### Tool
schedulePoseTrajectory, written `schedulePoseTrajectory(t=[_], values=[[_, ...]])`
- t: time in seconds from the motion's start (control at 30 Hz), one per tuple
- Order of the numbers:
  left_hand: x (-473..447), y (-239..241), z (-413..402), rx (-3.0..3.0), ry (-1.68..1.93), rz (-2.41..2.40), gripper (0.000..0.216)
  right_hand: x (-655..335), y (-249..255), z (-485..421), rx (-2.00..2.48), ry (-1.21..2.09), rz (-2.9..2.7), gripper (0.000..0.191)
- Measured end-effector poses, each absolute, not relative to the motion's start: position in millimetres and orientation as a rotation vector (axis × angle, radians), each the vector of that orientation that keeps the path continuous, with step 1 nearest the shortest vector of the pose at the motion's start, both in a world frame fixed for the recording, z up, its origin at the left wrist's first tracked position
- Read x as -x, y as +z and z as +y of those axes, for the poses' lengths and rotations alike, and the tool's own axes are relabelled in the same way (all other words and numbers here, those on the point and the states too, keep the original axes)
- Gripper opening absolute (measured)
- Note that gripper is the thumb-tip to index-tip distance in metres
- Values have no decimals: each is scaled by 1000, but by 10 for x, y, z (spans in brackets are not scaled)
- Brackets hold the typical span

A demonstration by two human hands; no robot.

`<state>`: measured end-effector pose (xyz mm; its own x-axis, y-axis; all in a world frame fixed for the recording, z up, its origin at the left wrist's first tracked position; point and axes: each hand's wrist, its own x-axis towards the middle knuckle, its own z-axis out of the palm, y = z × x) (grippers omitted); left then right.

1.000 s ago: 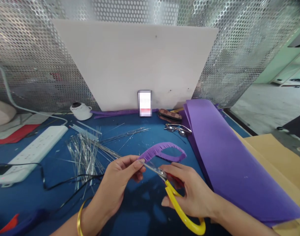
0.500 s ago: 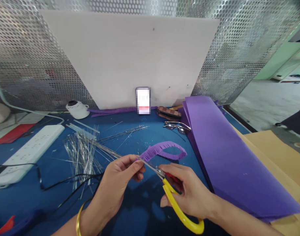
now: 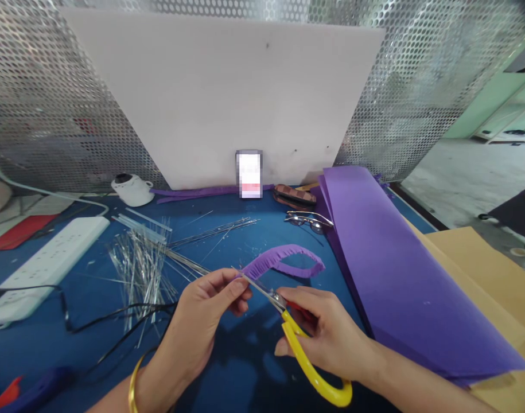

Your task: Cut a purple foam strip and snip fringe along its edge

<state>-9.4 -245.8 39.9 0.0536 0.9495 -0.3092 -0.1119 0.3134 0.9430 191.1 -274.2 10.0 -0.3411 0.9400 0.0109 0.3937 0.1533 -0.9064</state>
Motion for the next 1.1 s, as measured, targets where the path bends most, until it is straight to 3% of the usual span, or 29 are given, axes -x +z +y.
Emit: schedulePoseTrajectory(t=[0.17, 1.1], values=[[84, 406, -2455, -909, 1005, 1231, 18, -1893, 102, -2746, 1256, 1141, -1833, 32], [88, 402, -2457, -785, 998, 1178, 16, -1871, 112, -2731, 1162, 1290, -1753, 34]])
